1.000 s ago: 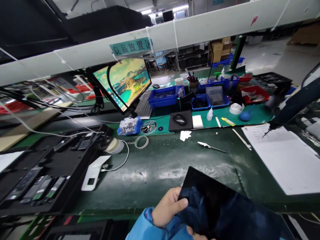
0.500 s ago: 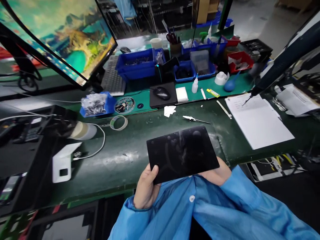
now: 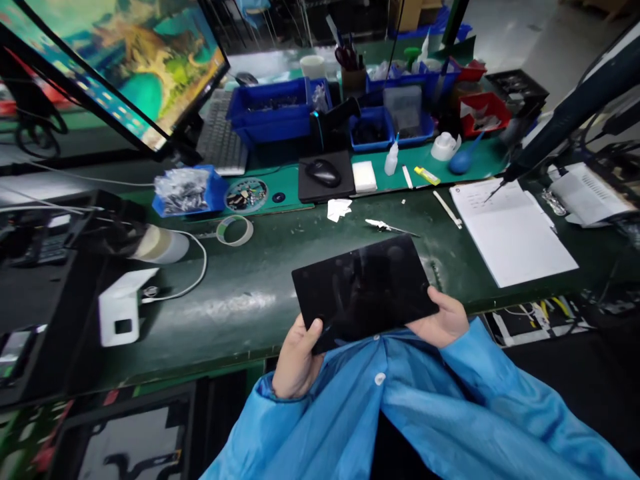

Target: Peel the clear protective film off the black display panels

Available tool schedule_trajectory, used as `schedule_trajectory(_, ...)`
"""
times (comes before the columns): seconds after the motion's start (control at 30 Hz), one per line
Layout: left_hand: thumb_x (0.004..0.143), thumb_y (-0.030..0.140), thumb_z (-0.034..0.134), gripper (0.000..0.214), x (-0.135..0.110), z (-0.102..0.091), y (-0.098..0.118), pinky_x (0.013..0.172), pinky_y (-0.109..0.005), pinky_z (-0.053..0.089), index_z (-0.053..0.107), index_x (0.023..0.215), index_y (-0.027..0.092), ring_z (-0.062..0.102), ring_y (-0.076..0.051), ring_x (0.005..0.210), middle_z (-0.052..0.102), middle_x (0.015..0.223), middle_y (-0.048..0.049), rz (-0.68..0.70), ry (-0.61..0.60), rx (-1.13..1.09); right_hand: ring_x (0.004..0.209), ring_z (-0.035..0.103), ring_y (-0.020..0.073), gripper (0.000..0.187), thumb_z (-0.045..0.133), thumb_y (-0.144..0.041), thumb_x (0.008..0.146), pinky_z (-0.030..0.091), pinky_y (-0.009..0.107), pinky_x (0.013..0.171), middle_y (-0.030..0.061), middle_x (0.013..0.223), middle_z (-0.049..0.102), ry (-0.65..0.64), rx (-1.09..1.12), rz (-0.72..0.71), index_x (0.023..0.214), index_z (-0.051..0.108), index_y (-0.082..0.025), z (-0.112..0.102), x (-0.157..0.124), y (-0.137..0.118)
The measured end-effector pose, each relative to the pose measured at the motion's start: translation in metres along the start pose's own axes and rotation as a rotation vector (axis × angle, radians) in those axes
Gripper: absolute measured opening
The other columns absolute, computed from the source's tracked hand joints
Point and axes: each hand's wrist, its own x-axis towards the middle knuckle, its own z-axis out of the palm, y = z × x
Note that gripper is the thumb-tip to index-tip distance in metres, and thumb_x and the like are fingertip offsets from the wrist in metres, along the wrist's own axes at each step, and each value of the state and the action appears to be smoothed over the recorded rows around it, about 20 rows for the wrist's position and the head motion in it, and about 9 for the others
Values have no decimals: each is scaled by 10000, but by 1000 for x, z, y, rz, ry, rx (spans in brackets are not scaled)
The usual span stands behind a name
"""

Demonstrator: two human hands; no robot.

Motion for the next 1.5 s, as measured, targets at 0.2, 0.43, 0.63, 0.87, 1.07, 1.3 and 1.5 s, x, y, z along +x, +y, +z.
schedule_trajectory(0.2,659,363,867,512,1,3,6,1034,-481,511,705,1113,189,663,-336,1141,755,1116,-109,-86,-39,2,1133,629,229,265,481,-298,834,436,498,1069,35,1003,725,67,-70,-34,976,687,-211,4,0,-7)
schedule_trajectory(0.43,577,332,911,431,6,3,9,987,-490,542,763,928,131,689,-370,1073,785,949,-119,-139,-19,46,1114,638,212,293,446,-326,856,432,493,1080,15,1007,726,124,5,-44,1007,678,-229,9,-1,-12)
schedule_trajectory(0.63,646,323,883,379,1,4,3,925,-463,566,760,949,131,726,-330,971,783,898,-111,-81,-96,77,1205,590,178,286,494,-352,845,391,450,1135,-22,1138,702,79,-16,-89,1049,676,-268,4,-3,-13)
schedule_trajectory(0.87,675,292,845,378,-8,0,4,948,-477,537,737,1013,163,697,-339,1043,773,991,-106,-67,-146,41,1244,569,259,234,570,-379,763,384,567,1111,21,1025,729,57,-132,-86,917,692,-252,-7,-3,-11)
schedule_trajectory(1.07,748,424,772,535,6,-9,38,946,-423,531,681,1214,176,685,-326,1076,740,1140,-135,-40,-134,23,1165,631,254,201,599,-346,758,413,539,1102,11,909,746,79,-97,-11,894,715,-255,-3,-5,-11)
schedule_trajectory(1.3,746,273,795,417,24,9,82,771,-290,576,730,1140,154,723,-257,897,777,971,-116,-76,-283,477,1076,676,221,202,591,-302,789,454,436,1085,27,913,751,66,-27,62,910,721,-206,4,1,-6)
schedule_trajectory(1.5,657,424,804,321,51,-11,55,889,-378,586,779,930,257,669,-355,1105,780,1008,-33,21,-287,1007,978,691,216,291,661,-324,745,468,359,1004,103,870,732,2,-17,57,913,684,-88,-1,4,-3)
